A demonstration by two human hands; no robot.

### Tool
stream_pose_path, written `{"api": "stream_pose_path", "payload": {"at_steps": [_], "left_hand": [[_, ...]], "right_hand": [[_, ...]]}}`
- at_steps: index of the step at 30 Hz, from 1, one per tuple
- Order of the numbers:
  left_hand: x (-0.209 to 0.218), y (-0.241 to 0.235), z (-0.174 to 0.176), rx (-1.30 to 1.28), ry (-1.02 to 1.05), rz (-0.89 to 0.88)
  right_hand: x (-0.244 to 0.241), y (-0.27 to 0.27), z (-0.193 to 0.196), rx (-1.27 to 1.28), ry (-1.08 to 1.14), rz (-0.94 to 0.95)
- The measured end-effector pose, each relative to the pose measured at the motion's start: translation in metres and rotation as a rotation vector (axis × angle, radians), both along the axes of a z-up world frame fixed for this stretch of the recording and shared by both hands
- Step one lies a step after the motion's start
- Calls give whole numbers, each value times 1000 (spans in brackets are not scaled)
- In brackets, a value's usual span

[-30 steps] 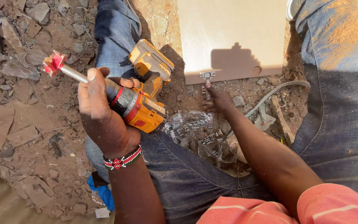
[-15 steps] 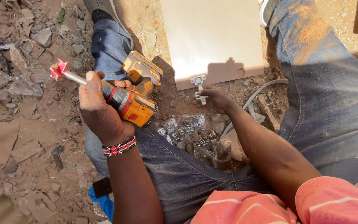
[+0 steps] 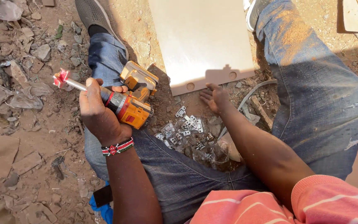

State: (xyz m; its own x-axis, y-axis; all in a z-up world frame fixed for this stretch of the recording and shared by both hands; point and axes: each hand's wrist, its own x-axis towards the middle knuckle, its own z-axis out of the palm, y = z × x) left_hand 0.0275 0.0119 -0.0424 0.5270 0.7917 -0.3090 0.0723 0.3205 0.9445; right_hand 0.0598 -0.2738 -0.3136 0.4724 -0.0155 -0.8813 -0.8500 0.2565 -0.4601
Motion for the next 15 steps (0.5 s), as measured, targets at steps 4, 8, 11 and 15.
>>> {"api": "stream_pose_path", "payload": {"at_steps": [4, 8, 11, 15], "left_hand": [[3, 2, 2, 11, -8, 18], [4, -3, 5, -20, -5, -12], [4, 1, -5, -12, -36, -23], [0, 4, -12, 15, -24, -47]], "right_hand": [[18, 12, 13, 355, 84, -392], [30, 18, 15, 297, 139, -518], [41, 17, -7, 282, 151, -510], [35, 15, -33, 369, 190, -476]]}}
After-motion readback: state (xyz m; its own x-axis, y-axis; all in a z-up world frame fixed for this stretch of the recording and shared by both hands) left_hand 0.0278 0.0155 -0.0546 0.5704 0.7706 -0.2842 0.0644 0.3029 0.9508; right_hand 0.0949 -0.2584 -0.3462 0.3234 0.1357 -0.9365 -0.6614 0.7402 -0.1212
